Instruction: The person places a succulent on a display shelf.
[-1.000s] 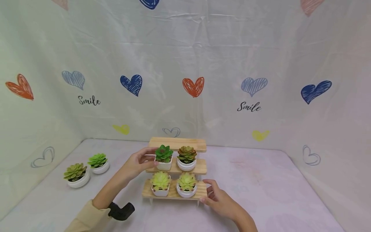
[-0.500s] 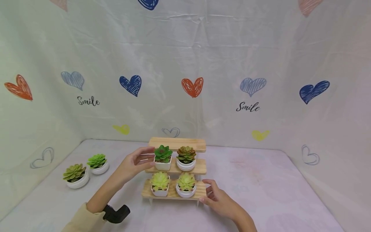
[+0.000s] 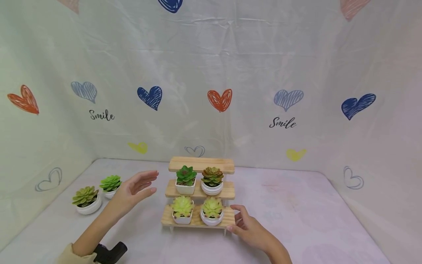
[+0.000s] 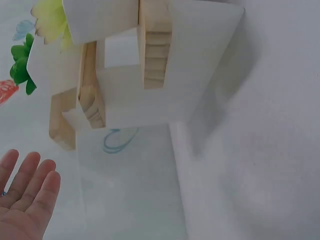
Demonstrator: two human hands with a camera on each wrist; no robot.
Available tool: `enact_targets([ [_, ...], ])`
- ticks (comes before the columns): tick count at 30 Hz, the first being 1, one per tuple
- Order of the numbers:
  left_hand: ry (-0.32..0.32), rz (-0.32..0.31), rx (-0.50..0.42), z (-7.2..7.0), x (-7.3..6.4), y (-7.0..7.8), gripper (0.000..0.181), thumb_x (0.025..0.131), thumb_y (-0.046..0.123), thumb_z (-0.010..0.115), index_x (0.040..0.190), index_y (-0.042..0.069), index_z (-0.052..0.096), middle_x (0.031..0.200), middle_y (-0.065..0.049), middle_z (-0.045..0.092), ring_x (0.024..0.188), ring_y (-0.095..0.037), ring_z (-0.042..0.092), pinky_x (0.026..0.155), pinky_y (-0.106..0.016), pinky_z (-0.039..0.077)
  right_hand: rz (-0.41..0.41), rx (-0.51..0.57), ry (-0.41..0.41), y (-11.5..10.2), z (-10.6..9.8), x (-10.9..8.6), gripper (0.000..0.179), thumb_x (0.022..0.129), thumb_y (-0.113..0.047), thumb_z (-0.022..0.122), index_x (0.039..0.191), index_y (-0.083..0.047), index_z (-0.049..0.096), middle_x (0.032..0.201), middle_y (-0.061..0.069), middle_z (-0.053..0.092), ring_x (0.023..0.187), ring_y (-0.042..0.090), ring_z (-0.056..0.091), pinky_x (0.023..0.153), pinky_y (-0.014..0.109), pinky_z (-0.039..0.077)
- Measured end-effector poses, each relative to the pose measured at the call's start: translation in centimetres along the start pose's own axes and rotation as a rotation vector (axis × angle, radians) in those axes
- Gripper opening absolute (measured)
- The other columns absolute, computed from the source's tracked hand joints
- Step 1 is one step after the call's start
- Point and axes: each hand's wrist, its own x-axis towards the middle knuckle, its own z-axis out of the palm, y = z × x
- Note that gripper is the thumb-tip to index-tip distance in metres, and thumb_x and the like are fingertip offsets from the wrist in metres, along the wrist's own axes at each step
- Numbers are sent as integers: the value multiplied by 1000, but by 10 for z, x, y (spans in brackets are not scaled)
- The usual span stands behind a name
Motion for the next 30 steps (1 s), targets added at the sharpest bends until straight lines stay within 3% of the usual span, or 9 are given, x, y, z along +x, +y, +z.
enact_targets([
  [3, 25, 11, 33, -12, -7, -3, 49, 88, 24, 65, 131, 12, 48, 134, -6, 52, 124, -17, 49, 100, -19, 41, -2, 4, -2, 0, 1, 0, 61, 95, -30, 53, 139, 0, 24, 107, 12, 51, 91, 11, 52, 73, 22, 44],
  [7, 67, 46, 48, -28, -15, -7, 46, 88, 19, 64, 130, 7, 49, 131, -6, 53, 117, 1, 50, 94, -6, 39, 2, -3, 0, 0, 1, 0, 60, 95, -31, 53, 138, 0, 25, 107, 12, 51, 91, 11, 52, 73, 22, 45],
  [11, 111, 53, 57, -43, -22, -11, 44, 89, 15, 63, 129, 3, 49, 124, 15, 53, 111, 15, 47, 91, -3, 38, 2, -12, 5, 0, 0, 0, 60, 95, -31, 53, 138, -1, 25, 107, 11, 51, 91, 11, 53, 73, 22, 45],
  [14, 141, 55, 66, -52, -27, -15, 44, 89, 13, 63, 129, 2, 49, 118, 27, 51, 110, 16, 47, 89, -2, 39, -2, -16, 1, 1, 0, 0, 60, 95, -31, 53, 138, -1, 25, 107, 11, 52, 91, 10, 53, 73, 22, 45],
  [20, 162, 23, 86, -68, -40, -24, 47, 91, 13, 60, 133, 1, 43, 120, 27, 49, 110, 14, 47, 87, -3, 40, -1, -21, 0, 2, 0, -1, 60, 95, -31, 53, 138, -1, 24, 107, 11, 53, 91, 9, 53, 73, 22, 45],
  [25, 239, -1, 178, -84, -49, -35, 49, 90, 15, 62, 132, -1, 44, 118, 29, 48, 107, 20, 46, 86, 0, 38, -24, -27, 6, 2, 1, 0, 59, 95, -30, 53, 138, -1, 25, 108, 12, 53, 91, 8, 54, 73, 22, 46],
  [30, 286, -62, 206, -104, -56, -53, 50, 89, 17, 63, 134, 3, 44, 114, 34, 45, 103, 24, 43, 84, 2, 37, -16, -25, 8, 0, 1, 0, 59, 95, -31, 53, 138, -1, 25, 107, 12, 53, 90, 8, 54, 73, 22, 45],
])
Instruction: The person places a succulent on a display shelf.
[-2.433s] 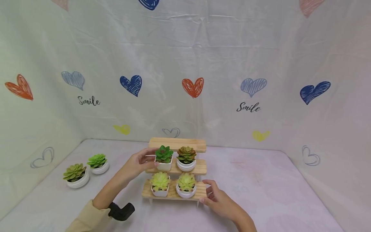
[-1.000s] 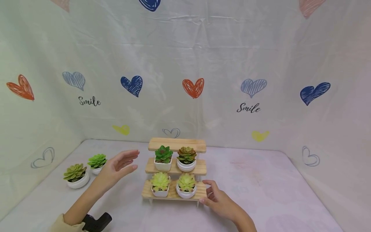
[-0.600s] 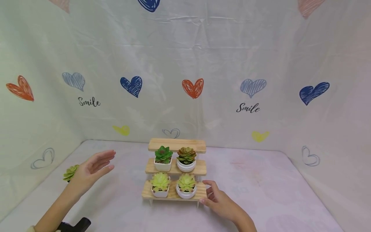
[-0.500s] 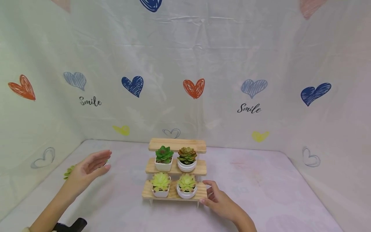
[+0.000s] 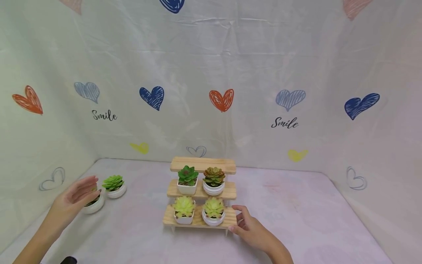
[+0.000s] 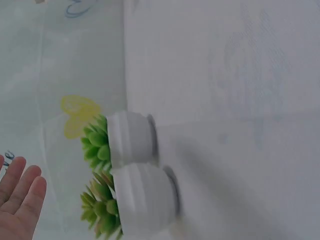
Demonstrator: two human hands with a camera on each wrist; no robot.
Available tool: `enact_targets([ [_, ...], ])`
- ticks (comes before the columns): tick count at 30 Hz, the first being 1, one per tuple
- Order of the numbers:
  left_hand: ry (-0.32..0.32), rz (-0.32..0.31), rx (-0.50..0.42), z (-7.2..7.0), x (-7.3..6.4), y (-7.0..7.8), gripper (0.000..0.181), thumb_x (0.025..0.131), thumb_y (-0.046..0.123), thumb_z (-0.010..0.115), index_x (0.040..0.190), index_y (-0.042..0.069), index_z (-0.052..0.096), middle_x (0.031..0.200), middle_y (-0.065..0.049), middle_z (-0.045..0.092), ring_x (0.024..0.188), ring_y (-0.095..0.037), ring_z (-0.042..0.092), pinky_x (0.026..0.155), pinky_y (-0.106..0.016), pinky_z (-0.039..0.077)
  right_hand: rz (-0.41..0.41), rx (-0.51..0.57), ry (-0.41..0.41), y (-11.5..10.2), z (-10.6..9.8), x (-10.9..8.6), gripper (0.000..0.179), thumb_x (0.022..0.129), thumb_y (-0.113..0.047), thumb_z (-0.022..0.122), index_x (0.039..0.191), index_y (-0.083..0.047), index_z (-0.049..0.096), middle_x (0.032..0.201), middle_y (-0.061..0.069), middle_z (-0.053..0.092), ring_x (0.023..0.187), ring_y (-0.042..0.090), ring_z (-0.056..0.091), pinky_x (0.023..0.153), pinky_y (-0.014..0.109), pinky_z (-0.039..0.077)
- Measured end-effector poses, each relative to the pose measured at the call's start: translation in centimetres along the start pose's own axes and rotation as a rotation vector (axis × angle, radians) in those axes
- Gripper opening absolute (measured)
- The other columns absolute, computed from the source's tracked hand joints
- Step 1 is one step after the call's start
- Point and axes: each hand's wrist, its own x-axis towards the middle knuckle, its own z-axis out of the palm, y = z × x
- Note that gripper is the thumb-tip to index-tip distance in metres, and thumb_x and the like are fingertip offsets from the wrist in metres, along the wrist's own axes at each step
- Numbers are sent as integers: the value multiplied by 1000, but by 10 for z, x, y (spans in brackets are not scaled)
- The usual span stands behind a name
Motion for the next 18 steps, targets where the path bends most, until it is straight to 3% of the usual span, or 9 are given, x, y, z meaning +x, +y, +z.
enact_targets([
  [7, 64, -43, 18, -13, -1, -28, 54, 89, 15, 63, 136, 2, 41, 108, 40, 43, 98, 26, 43, 79, 4, 36, 8, -4, 3, 0, -1, 0, 59, 95, -31, 53, 138, -1, 25, 107, 11, 53, 91, 9, 53, 73, 22, 45],
  [12, 103, -141, 66, -17, -3, -44, 62, 90, 24, 63, 141, 2, 36, 116, 36, 42, 96, 30, 36, 79, 6, 34, 19, 12, 0, 0, -1, 0, 60, 95, -31, 53, 138, -1, 25, 107, 11, 52, 91, 10, 53, 73, 22, 45],
  [14, 91, -174, 91, -19, -4, -50, 66, 90, 27, 61, 143, 1, 31, 132, 24, 43, 98, 30, 32, 81, 6, 32, 16, 15, 0, 1, -1, 0, 60, 95, -31, 54, 138, -1, 25, 107, 12, 52, 91, 9, 53, 73, 22, 45],
  [16, 55, -189, 112, -19, -4, -55, 70, 91, 27, 61, 145, 0, 25, 147, 3, 36, 102, 29, 27, 83, 7, 28, 15, 18, 0, 1, -1, 0, 60, 94, -31, 54, 138, -1, 25, 106, 12, 52, 90, 8, 53, 73, 22, 45],
  [18, 2, -193, 111, -20, -3, -59, 73, 92, 25, 59, 146, -2, 18, 150, -21, 26, 124, 17, 24, 85, 8, 24, 13, 19, 0, 1, -1, 0, 61, 94, -30, 54, 138, -1, 24, 107, 12, 52, 90, 8, 53, 73, 21, 45],
])
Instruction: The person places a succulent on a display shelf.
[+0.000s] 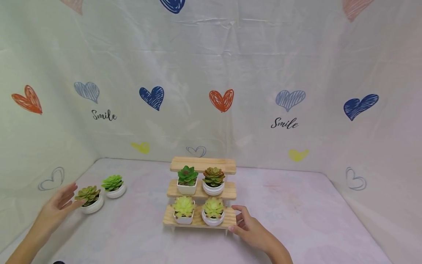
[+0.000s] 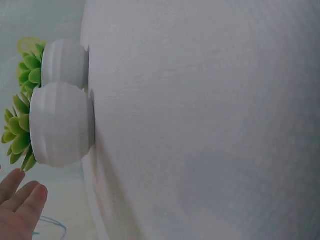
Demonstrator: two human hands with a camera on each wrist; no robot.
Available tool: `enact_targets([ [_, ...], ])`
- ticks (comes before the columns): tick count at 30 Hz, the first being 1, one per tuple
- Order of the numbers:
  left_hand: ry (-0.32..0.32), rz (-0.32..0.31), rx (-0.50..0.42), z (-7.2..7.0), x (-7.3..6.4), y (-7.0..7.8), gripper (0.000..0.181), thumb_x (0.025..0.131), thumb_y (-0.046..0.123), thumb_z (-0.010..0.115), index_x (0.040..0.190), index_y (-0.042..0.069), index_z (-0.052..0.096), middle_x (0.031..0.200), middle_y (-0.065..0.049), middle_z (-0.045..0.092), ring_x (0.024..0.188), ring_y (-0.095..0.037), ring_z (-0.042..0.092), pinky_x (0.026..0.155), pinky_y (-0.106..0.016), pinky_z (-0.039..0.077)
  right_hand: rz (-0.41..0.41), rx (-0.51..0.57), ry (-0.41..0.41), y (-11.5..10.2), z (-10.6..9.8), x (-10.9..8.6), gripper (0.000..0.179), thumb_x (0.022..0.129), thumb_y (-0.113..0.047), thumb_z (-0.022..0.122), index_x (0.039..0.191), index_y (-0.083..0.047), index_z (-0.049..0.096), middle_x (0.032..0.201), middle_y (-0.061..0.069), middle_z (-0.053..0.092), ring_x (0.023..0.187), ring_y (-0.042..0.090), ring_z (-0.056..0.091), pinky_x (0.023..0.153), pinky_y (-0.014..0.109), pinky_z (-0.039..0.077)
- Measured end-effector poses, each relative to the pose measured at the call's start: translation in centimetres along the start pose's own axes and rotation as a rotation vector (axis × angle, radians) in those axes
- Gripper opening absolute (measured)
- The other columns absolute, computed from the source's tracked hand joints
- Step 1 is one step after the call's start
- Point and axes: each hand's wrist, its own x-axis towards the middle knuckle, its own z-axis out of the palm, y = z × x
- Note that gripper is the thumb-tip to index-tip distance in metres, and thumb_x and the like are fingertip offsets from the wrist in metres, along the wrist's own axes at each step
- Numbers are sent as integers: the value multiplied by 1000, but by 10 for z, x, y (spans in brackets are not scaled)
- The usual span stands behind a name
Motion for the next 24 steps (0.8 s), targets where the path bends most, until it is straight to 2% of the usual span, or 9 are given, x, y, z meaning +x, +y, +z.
enact_targets([
  [2, -47, -4, -3, -1, 1, -4, 76, 92, 23, 59, 146, -4, 12, 145, -35, 20, 141, -11, 20, 84, 9, 21, -2, 2, -3, 0, 0, 0, 61, 94, -30, 54, 138, -1, 24, 106, 12, 52, 89, 7, 53, 72, 21, 45],
  [4, -86, -15, -2, -1, 3, -6, 80, 92, 23, 59, 147, -4, 7, 144, -37, 18, 137, -43, 19, 83, 9, 20, -2, 2, -2, 0, 0, 0, 61, 94, -30, 54, 138, 0, 24, 107, 12, 52, 89, 7, 53, 72, 21, 45],
  [5, -112, -35, -7, -2, 4, -6, 82, 92, 24, 58, 147, -3, 4, 145, -37, 15, 129, -55, 19, 93, 3, 24, -2, 3, -3, -1, 0, 0, 61, 94, -30, 54, 138, 0, 24, 107, 12, 52, 90, 8, 53, 73, 21, 45],
  [8, -190, -116, -6, -3, 9, -5, 90, 92, 29, 59, 147, -2, -5, 146, -37, 9, 126, -60, 18, 111, -33, 29, -3, 7, -4, -2, 0, -1, 61, 95, -30, 54, 139, 0, 24, 107, 12, 53, 90, 9, 54, 73, 21, 45],
  [11, -280, -206, -3, -5, 14, -3, 97, 91, 34, 59, 145, -2, -13, 146, -39, 2, 126, -61, 15, 101, -67, 22, -4, 8, -5, -2, 0, 0, 61, 95, -30, 54, 139, 0, 24, 107, 12, 53, 91, 9, 54, 73, 22, 45],
  [15, -344, -280, 30, -4, 20, -3, 101, 90, 39, 58, 144, -4, -16, 142, -43, 2, 127, -58, 18, 102, -64, 26, -4, 7, -3, -2, 1, 0, 61, 94, -30, 54, 139, -1, 25, 106, 11, 52, 90, 8, 53, 73, 21, 45],
  [17, -352, -299, 49, -3, 21, -3, 102, 89, 41, 58, 144, -5, -15, 141, -43, 6, 126, -56, 24, 100, -62, 30, -7, 9, -4, -2, 1, 0, 61, 94, -30, 54, 139, 0, 25, 106, 11, 52, 90, 8, 53, 73, 21, 45],
  [20, -339, -288, 76, 0, 23, -3, 102, 88, 42, 59, 143, -8, -11, 139, -41, 13, 122, -52, 31, 94, -55, 38, -5, 8, -4, -2, 1, 0, 61, 94, -30, 54, 138, -1, 25, 106, 11, 53, 90, 8, 53, 73, 21, 45],
  [24, -314, -256, 102, 3, 24, -5, 102, 86, 39, 63, 142, -12, -6, 137, -41, 17, 119, -51, 32, 94, -54, 37, -6, 8, -2, -1, 1, 0, 60, 94, -30, 54, 138, -1, 25, 105, 11, 53, 89, 8, 53, 72, 21, 45],
])
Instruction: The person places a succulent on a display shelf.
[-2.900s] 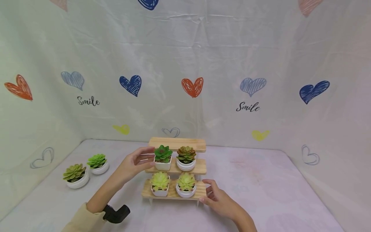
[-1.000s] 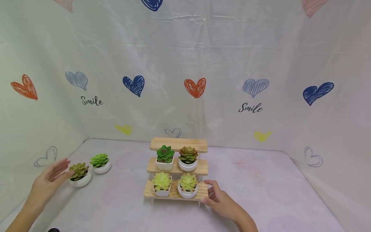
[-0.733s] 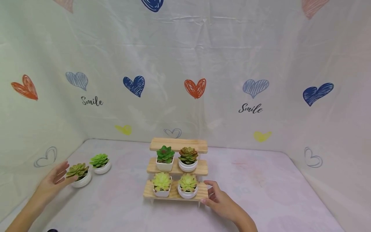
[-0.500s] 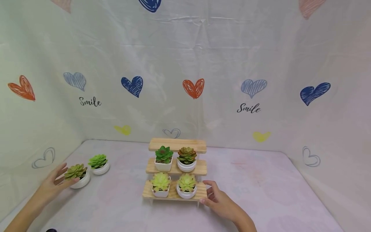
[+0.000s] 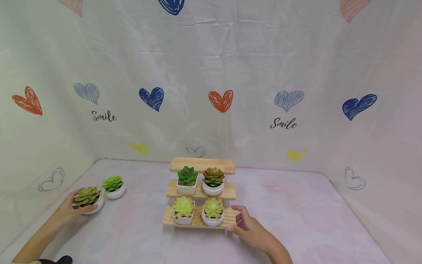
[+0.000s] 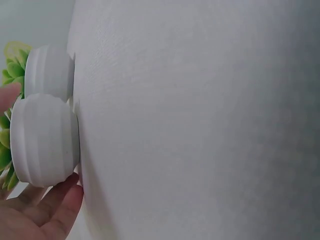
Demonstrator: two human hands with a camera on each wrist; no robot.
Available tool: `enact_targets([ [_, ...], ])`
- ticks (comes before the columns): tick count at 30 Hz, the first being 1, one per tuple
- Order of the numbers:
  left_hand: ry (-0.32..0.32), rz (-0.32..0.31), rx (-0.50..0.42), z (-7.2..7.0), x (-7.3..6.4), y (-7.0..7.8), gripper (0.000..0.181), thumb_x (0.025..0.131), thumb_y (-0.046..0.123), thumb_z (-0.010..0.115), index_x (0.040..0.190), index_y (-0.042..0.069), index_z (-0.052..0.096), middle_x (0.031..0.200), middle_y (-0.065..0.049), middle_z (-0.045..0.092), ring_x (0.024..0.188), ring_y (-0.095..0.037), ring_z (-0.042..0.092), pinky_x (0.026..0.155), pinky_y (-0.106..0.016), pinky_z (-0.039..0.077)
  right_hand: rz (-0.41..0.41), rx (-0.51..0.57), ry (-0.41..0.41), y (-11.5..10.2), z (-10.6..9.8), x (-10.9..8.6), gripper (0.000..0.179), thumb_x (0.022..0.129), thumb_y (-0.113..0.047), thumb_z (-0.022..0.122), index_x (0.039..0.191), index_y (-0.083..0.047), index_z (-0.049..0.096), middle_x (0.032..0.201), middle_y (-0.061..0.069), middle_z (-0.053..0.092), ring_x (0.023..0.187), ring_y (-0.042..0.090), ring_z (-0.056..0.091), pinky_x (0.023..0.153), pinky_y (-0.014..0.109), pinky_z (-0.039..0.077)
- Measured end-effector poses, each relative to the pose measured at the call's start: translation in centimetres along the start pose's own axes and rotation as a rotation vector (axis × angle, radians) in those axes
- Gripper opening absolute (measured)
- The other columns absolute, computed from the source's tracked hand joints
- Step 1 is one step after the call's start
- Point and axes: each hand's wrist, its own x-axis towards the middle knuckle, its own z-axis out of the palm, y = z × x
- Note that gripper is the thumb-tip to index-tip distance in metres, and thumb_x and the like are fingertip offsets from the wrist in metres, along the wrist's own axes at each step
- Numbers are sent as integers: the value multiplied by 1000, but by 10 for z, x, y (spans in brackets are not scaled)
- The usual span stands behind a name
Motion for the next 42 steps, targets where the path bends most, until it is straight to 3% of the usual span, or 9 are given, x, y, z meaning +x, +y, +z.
enact_targets([
  [7, 54, 53, 26, 4, 0, -1, 95, 83, 24, 69, 139, -15, 3, 132, -44, 24, 119, -56, 32, 98, -61, 30, -6, -1, -1, 1, 0, 0, 60, 95, -30, 53, 139, -1, 24, 105, 11, 52, 89, 8, 52, 72, 21, 44],
  [14, 53, 31, 37, 5, 0, 1, 96, 83, 28, 69, 140, -13, 3, 135, -43, 22, 122, -58, 27, 99, -64, 27, -2, -8, 5, 0, -2, -1, 59, 94, -30, 54, 138, -2, 25, 105, 10, 53, 89, 7, 52, 72, 21, 44],
  [24, 99, 70, 109, 7, -6, 9, 91, 81, 33, 70, 138, -10, 13, 133, -43, 29, 118, -58, 33, 93, -63, 35, 0, 17, -7, 1, -1, -1, 60, 94, -29, 54, 138, -1, 24, 103, 10, 53, 88, 7, 52, 71, 21, 44],
  [33, 98, 76, 83, 6, -19, 24, 96, 82, 40, 68, 142, -8, 9, 135, -41, 29, 117, -55, 38, 89, -59, 41, -2, 6, -5, 0, -1, 0, 61, 95, -30, 53, 139, 0, 24, 103, 10, 52, 87, 6, 51, 71, 21, 44],
  [37, 143, 148, 94, 8, -27, 40, 93, 83, 40, 68, 143, -6, 12, 130, -38, 38, 109, -49, 47, 77, -44, 50, 0, 4, -2, 0, -2, -1, 61, 95, -30, 54, 139, 0, 24, 102, 10, 52, 87, 6, 51, 71, 21, 44],
  [42, 203, 244, 94, 14, -37, 63, 88, 82, 36, 70, 142, -3, 19, 124, -35, 46, 101, -39, 54, 67, -24, 47, 7, 5, -2, -1, -1, -1, 61, 95, -30, 54, 139, -1, 24, 102, 9, 52, 88, 7, 51, 71, 21, 44],
])
